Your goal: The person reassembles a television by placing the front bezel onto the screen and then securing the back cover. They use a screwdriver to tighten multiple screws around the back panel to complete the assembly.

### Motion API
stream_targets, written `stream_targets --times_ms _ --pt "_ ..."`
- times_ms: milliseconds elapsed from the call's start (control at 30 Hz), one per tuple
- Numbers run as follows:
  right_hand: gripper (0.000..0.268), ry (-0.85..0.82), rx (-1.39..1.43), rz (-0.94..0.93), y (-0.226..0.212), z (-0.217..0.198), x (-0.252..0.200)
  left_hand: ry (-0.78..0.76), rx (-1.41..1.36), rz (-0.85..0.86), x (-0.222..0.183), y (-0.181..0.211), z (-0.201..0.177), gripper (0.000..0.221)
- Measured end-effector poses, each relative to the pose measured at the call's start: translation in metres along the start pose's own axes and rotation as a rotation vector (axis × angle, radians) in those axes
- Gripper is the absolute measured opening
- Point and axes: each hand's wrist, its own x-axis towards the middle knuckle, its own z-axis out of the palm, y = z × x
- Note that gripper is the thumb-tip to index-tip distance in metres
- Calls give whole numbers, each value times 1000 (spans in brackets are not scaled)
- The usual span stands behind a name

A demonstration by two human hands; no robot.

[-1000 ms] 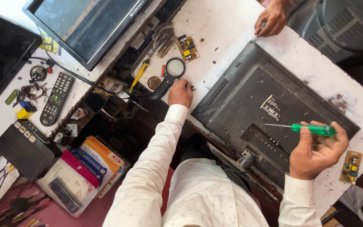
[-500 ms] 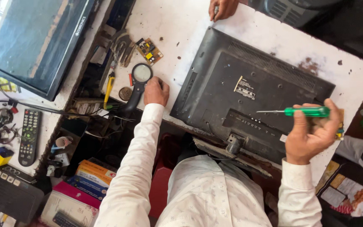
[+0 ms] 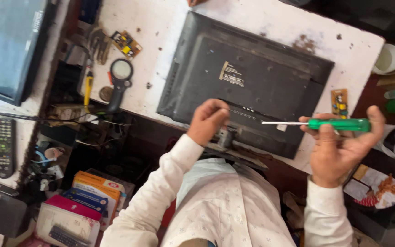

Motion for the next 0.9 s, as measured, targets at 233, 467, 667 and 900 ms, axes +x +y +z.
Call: stream_targets --times_ms 233,467,667,900 --pt "60 55 60 -83 -7 -36 -25 -165 -262 -127 -11 -51 101 8" --pt "58 27 36 -107 -4 -73 -39 -36 -370 -118 -32 -95 133 9" --pt "57 -95 -150 -196 -2 -84 -53 96 -390 -5 -56 -128 143 8" --pt "53 -363 -70 -276 0 -66 -50 126 -481 118 -98 -112 131 26"
